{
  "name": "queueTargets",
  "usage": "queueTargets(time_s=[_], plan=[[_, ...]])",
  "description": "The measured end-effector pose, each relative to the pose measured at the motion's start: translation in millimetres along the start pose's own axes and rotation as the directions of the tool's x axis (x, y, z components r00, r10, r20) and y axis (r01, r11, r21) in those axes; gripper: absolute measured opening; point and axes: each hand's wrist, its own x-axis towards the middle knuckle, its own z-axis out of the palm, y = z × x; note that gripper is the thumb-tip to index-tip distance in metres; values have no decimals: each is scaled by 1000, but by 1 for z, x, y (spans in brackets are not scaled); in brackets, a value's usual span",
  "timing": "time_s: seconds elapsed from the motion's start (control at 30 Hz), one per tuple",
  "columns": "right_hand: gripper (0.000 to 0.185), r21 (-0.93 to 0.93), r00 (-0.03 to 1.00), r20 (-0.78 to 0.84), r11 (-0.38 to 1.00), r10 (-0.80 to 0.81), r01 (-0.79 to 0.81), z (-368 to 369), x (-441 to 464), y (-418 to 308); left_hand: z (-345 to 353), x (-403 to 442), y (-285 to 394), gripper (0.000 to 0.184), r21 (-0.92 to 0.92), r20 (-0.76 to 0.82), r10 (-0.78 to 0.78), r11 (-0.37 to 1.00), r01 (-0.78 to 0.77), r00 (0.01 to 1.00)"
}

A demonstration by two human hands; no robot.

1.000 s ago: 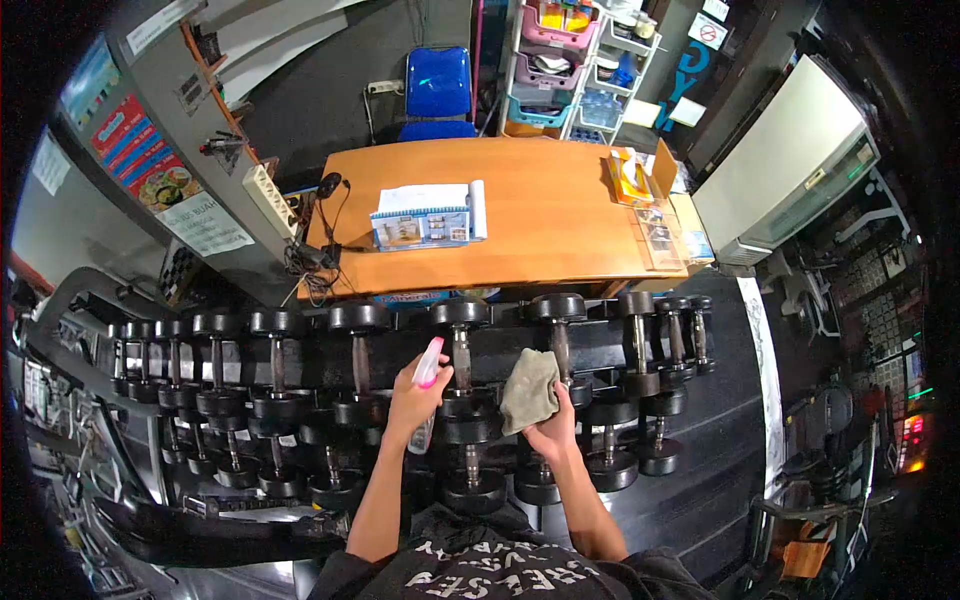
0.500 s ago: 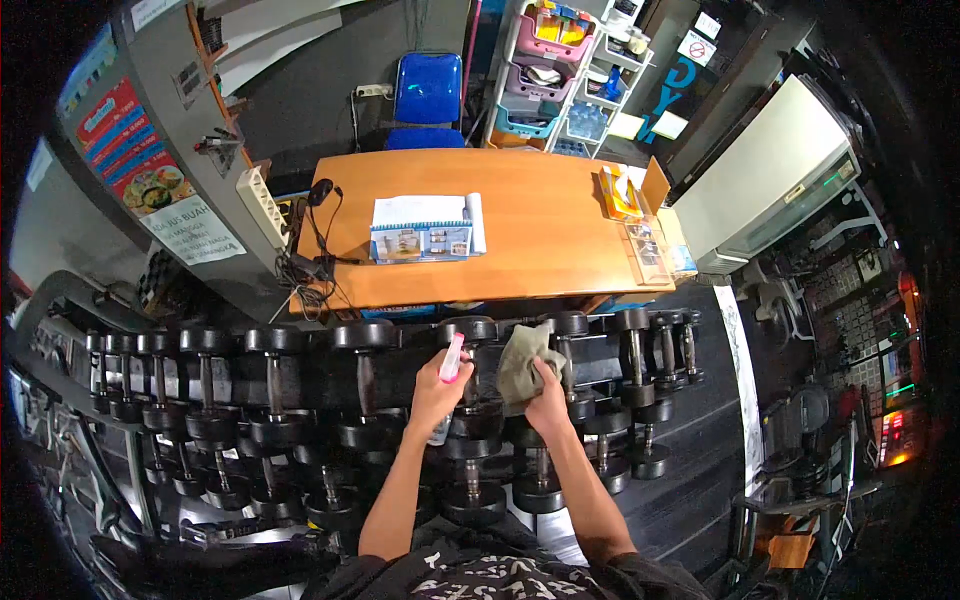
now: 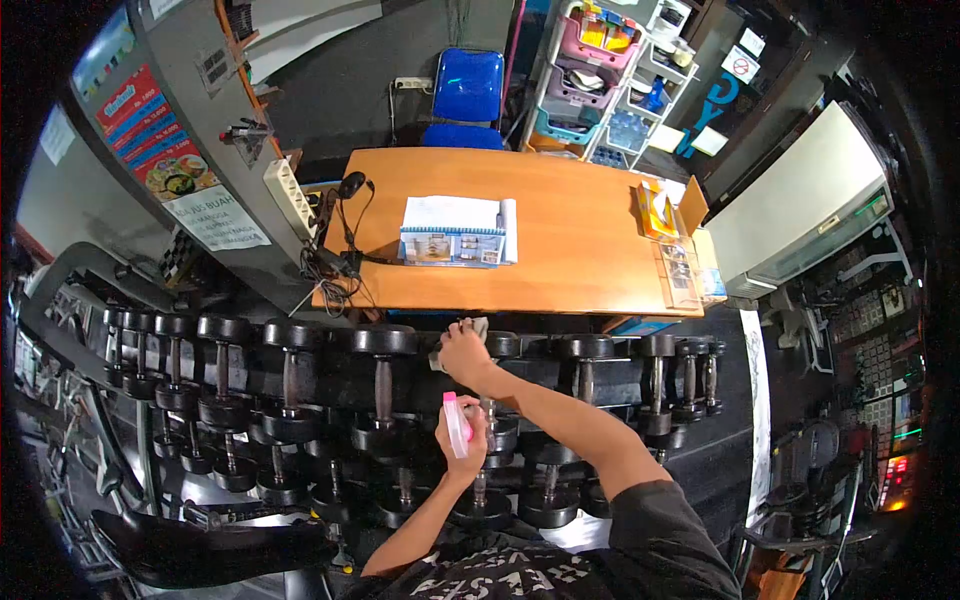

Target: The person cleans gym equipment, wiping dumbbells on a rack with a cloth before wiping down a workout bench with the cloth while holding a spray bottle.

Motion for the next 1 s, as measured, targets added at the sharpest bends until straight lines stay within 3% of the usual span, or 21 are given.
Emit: queueTargets(time_s=[0.03, 0.07, 0.13, 0.17, 0.23, 0.3, 0.37, 0.43, 0.57, 0.6, 0.63, 0.7, 0.77, 0.8, 0.83, 0.9, 1.0], plan=[[24, -137, 998, 52, 990, 38, -31, 11, 9, -7, 2, 2, -1, 8, 7, 0, -1, 1000, 1, 1000], [26, -233, 996, 85, 972, -3, 23, 17, 16, -11, 5, 4, -2, 9, 110, 21, 133, 985, -135, 991], [26, -221, 991, 124, 973, -40, 67, 26, 27, -19, 7, 9, 4, 16, 270, 132, 326, 897, -351, 936], [25, -218, 984, 161, 970, -74, 108, 30, 29, -20, 8, 7, 4, 16, 276, 136, 321, 896, -347, 937], [25, -188, 988, 143, 979, -52, 78, 22, 25, -12, 9, 4, 4, 17, 159, 97, 47, 985, -62, 994], [23, 11, 990, 120, 997, -72, 71, -18, -1, 10, 14, -3, -15, 15, 137, 83, 71, 987, -82, 994], [22, 210, 985, -160, 973, -66, 100, -3, -22, 29, 19, -5, -15, 14, 115, 71, 89, 989, -97, 994], [30, 364, 931, -365, 919, -7, 149, 3, -47, 49, 25, -4, -3, 16, 182, 127, 194, 960, -215, 973], [39, 599, 869, -460, 786, 181, 153, 8, -98, 74, 28, -10, -16, 14, 101, 131, 157, 980, -171, 979], [45, 700, 822, -480, 699, 308, 147, 26, -104, 72, 28, -8, -14, 14, 98, 137, 153, 981, -167, 979], [53, 786, 764, -479, 599, 432, 154, 44, -109, 69, 27, -4, -13, 13, 144, 152, 206, 963, -228, 967], [50, 804, 730, -475, 579, 491, 134, 61, -116, 59, 24, -4, -13, 12, 188, 173, 258, 939, -289, 951], [38, 971, 592, -236, 217, 771, 104, 76, -113, 43, 22, -4, -17, 9, 102, 158, 87, 989, -104, 984], [28, 996, 523, -90, 78, 847, 44, 79, -111, 36, 22, -2, -20, 11, 111, 148, 162, 978, -179, 976], [28, 996, 524, -93, 80, 847, 47, 86, -114, 32, 21, -2, -19, 11, 111, 146, 165, 977, -182, 975], [27, 981, 482, 162, -89, 861, -171, 101, -119, 28, 20, -3, -16, 13, 18, 63, 5, 1000, -7, 998], [34, 974, 438, 171, -85, 883, -208, 76, -123, 30, 18, -1, -16, 11, -35, 51, -46, 998, 48, 998]])
